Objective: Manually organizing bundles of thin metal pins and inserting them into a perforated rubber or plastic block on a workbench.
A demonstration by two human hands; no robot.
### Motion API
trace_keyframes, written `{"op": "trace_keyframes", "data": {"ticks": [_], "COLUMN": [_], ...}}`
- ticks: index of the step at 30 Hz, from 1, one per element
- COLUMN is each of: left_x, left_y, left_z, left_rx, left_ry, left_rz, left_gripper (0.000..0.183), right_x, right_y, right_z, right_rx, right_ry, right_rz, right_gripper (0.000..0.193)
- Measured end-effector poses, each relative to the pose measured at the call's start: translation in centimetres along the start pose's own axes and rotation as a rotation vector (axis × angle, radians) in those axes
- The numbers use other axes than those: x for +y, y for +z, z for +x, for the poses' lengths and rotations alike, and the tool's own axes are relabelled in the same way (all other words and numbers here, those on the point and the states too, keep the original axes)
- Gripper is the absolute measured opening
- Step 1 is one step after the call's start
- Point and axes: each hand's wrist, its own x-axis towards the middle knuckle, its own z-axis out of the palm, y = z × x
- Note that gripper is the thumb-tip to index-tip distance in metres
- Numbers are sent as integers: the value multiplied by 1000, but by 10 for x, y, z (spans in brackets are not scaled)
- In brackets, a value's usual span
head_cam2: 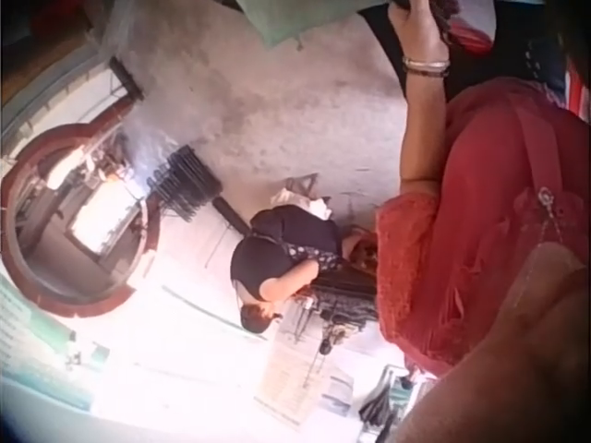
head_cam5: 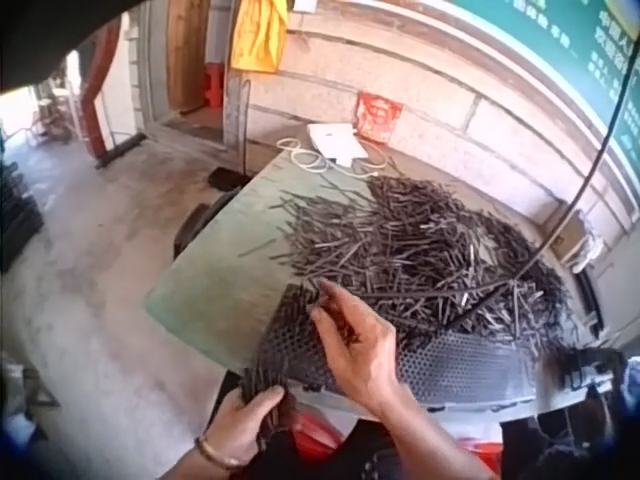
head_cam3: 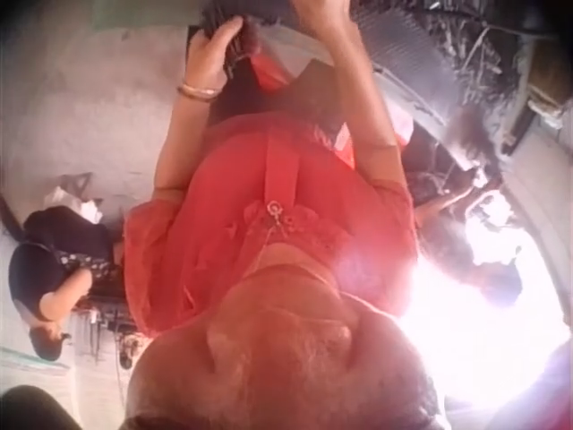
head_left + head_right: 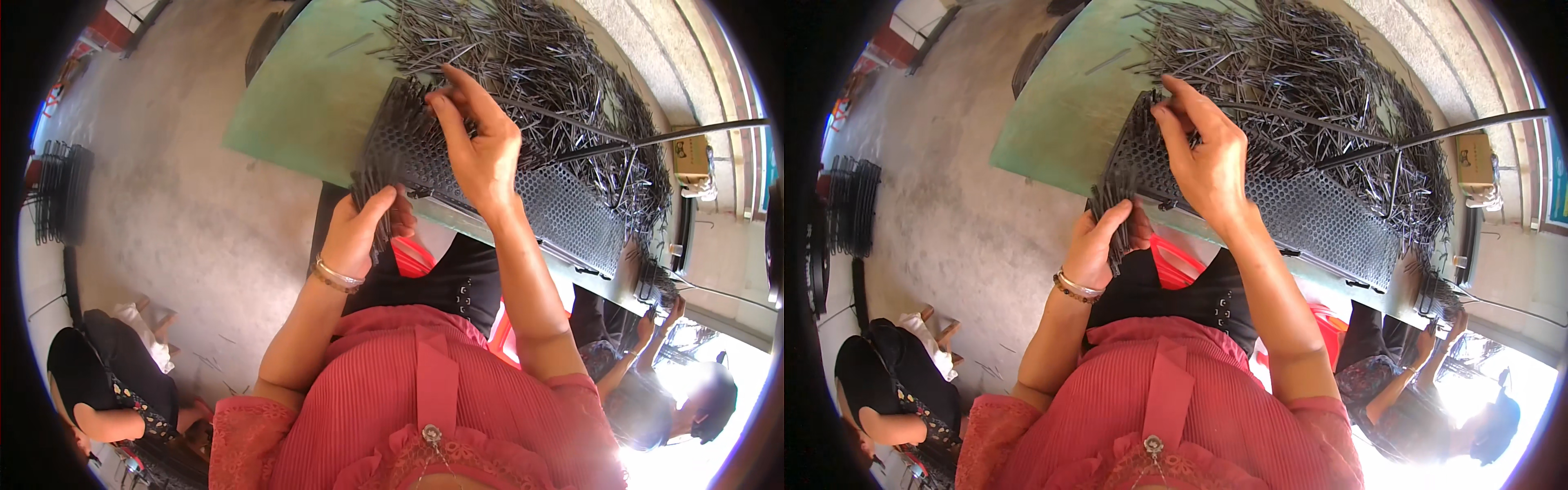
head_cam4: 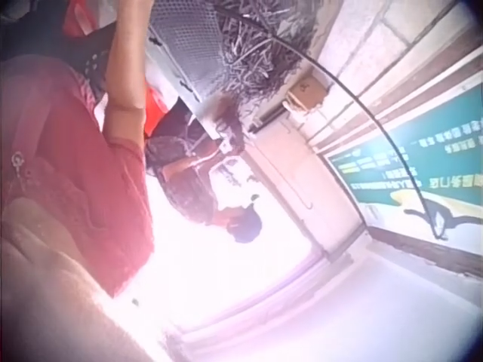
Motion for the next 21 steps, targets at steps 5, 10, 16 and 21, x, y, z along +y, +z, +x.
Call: {"op": "trace_keyframes", "data": {"ticks": [5, 10, 16, 21], "left_x": [-4, -4, -3, -8], "left_y": [-5, -3, -2, -2], "left_z": [5, 3, 2, 2], "left_rx": [-4, -42, -49, -47], "left_ry": [-133, -162, -167, -181], "left_rz": [93, 30, 67, 67], "left_gripper": [27, 28, 28, 27], "right_x": [19, 30, 24, 34], "right_y": [18, 19, 16, 19], "right_z": [12, 13, 16, 7], "right_rx": [-94, -168, -42, -110], "right_ry": [-151, -319, -294, -331], "right_rz": [-155, -327, -340, -369], "right_gripper": [25, 23, 20, 19]}}
